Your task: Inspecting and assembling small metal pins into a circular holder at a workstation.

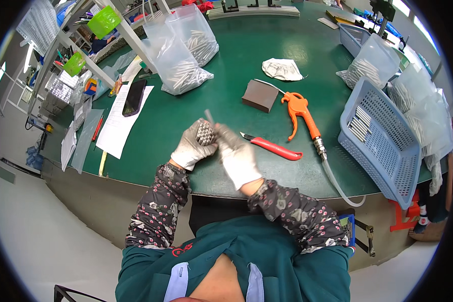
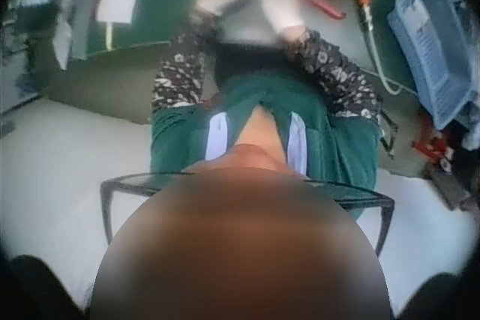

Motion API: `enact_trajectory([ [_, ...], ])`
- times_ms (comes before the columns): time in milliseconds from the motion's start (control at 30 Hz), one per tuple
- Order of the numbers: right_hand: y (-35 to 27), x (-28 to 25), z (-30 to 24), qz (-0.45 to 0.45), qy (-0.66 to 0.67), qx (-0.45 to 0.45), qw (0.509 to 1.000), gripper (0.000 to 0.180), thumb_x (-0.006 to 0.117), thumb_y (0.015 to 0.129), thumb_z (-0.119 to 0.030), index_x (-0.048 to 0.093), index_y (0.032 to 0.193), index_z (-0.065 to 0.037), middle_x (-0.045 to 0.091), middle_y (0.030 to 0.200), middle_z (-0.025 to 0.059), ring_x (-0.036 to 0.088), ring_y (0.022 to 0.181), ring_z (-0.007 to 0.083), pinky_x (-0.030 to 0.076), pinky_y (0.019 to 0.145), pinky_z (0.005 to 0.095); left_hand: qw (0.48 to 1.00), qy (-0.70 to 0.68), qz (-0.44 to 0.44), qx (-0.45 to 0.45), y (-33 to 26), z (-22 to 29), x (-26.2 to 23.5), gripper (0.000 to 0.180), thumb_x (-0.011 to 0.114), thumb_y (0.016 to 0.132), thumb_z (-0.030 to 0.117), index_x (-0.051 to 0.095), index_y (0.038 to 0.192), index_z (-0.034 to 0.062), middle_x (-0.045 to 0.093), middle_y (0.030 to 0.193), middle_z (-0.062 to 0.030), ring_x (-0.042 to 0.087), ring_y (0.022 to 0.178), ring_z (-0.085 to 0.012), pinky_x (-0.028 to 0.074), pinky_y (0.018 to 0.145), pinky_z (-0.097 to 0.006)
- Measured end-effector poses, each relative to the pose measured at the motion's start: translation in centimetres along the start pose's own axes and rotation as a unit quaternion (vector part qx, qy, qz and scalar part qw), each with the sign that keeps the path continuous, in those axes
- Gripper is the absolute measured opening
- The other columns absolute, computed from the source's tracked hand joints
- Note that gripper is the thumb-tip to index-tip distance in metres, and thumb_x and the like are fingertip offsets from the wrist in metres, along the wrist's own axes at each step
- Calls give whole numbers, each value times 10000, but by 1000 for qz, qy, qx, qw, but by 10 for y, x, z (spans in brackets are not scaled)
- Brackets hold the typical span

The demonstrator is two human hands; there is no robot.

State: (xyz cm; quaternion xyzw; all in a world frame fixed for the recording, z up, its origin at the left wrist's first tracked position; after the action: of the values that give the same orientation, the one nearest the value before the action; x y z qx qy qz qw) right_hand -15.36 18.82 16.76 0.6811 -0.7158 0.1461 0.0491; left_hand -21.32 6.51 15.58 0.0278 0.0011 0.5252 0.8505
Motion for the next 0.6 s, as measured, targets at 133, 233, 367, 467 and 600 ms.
enact_trajectory([
  [133,5,-34,-54,83,-507,-311,800,271,562,839,-139,599,1107,-127,645,758,40,610,598,197,463,512,302,996,83,21,25,-7,6,-2,408,679,664,-53,486,1019,2,596,875,-27,572,809,-75,487,721,-221],
  [233,12,-52,-59,37,-756,-219,615,194,588,745,-180,604,931,-127,604,765,54,622,751,241,463,596,373,993,114,21,38,-6,9,1,406,688,638,-54,474,970,38,560,843,-10,568,769,-74,481,680,-207],
  [367,-8,-24,-82,38,-710,-339,617,231,627,737,-263,595,916,-120,576,826,74,577,846,247,449,660,370,987,145,31,69,-6,10,4,415,711,635,-18,479,972,52,558,862,-8,551,780,-73,476,692,-219],
  [467,8,-7,-61,-114,-501,-232,826,371,654,761,-262,578,1063,-60,623,845,160,608,798,318,477,699,382,987,129,30,85,-4,14,16,483,772,631,58,499,1030,52,551,881,-1,531,807,-99,463,745,-237],
  [600,17,-3,-48,-65,-499,-186,844,386,673,761,-263,587,1066,-43,629,878,190,623,808,329,492,710,374,956,263,44,122,1,3,6,550,782,575,106,500,1042,41,576,957,-73,560,896,-186,458,834,-334],
])
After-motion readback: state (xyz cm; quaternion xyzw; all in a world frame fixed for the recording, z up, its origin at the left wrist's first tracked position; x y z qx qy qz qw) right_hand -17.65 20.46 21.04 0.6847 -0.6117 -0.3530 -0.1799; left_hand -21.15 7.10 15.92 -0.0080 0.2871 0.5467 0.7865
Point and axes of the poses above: each hand's wrist, its own y-axis towards the middle knuckle, its own x-axis out of the palm, z = x × y, the point moved 5 cm from there along y, towards the middle knuckle
